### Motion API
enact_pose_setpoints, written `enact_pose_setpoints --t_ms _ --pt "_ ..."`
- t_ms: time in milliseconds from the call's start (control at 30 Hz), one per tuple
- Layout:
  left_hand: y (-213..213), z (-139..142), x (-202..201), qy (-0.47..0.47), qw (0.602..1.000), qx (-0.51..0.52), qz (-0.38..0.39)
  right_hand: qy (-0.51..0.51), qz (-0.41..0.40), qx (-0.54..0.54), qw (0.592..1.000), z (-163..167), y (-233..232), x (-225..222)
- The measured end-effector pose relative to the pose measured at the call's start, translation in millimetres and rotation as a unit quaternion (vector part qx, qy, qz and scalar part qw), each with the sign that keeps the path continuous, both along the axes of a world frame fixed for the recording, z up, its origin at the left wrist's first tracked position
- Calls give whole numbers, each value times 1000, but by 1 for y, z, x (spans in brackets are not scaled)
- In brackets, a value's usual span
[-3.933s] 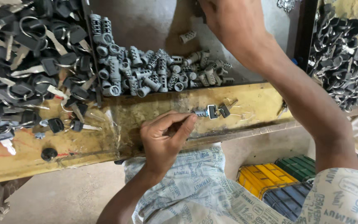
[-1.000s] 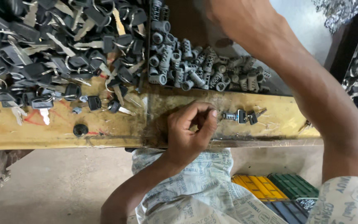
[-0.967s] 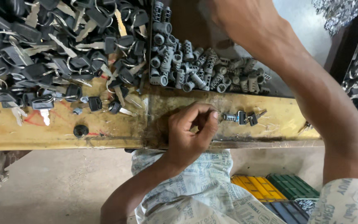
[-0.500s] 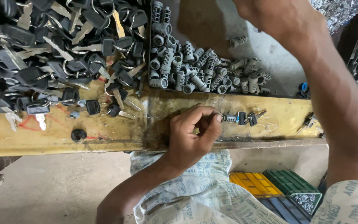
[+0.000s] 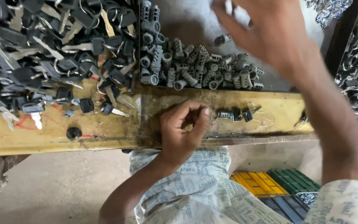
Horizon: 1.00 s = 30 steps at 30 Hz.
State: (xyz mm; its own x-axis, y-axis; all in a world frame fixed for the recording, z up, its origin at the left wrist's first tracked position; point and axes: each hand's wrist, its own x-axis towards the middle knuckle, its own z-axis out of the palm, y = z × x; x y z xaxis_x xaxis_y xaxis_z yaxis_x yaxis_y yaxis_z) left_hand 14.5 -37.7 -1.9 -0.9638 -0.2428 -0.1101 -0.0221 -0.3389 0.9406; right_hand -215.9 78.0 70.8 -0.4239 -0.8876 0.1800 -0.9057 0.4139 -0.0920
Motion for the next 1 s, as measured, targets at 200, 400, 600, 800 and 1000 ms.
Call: enact_pose_setpoints --t_ms 200,400,600,800,1000 --pt "10 7 3 -95 961 259 -9 -133 51 -246 959 5 34 122" --pt "35 24 4 -79 932 353 -35 -86 -111 -247 959 8 51 173" --pt "46 27 6 -65 965 252 -34 -66 -168 -267 947 5 62 183" --pt "48 19 4 -39 972 230 -29 -57 -139 -275 950 0 66 180" --pt "39 13 1 -82 979 188 -11 -135 -157 -256 944 5 61 161"
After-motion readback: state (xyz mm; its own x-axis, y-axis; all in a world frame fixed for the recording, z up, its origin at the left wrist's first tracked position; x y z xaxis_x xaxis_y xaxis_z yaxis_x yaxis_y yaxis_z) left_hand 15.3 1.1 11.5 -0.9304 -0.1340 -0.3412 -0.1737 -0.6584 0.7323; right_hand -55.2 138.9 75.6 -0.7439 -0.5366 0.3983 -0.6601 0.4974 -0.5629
